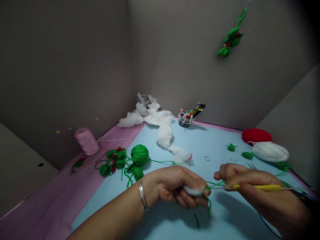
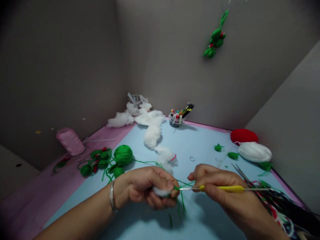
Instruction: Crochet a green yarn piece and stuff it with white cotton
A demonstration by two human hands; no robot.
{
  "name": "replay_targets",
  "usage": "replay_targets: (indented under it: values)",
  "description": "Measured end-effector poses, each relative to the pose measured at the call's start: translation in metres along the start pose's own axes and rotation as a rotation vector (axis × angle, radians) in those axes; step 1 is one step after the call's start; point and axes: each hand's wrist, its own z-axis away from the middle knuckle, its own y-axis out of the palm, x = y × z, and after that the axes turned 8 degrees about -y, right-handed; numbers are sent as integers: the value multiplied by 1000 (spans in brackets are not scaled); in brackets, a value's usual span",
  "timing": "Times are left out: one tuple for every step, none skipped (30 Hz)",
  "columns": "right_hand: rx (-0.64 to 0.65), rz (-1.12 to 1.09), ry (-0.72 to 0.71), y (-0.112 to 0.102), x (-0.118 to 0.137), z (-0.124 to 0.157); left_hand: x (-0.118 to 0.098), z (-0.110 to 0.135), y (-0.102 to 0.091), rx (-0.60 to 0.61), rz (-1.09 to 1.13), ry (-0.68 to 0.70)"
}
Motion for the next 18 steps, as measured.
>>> replay_targets:
  values:
    - [2,-72,-1,5,1,-2,0,1,0,24,-9,-3]
    - [11,-150,-1,11,2,-4,0,1,0,46,-23,-5]
    - [21,-231,0,16,1,-5,1,1,0,61,-39,-8]
    - [34,-305,2,22,1,-5,2,0,0,61,-52,-4]
    - [52,-369,2,28,0,-4,4,-1,-1,42,-64,8]
    - [63,-411,10,32,-1,-3,6,-3,-1,7,-71,24]
    - [63,-422,16,36,-1,-2,8,-6,-1,-48,-75,47]
    - [58,-395,22,40,0,-1,9,-9,-1,-106,-77,70]
    - [42,-335,22,42,1,0,11,-11,0,-164,-74,93]
    - [18,-252,20,43,3,0,11,-14,2,-222,-73,125]
    - [-17,-162,14,44,4,0,11,-15,5,-281,-73,165]
    - [-57,-76,6,44,5,0,11,-17,7,-342,-73,216]
    - [-99,-11,1,43,5,-1,10,-17,10,-400,-74,269]
    - [-148,36,3,42,4,-1,9,-17,12,-451,-73,312]
    - [-197,68,5,40,2,-1,7,-16,14,-492,-69,344]
    - [-246,91,11,39,0,-1,6,-15,15,-515,-62,361]
    - [-295,113,13,39,-2,-1,5,-14,15,-519,-53,369]
    - [-333,135,19,38,-4,-1,4,-13,14,-505,-41,369]
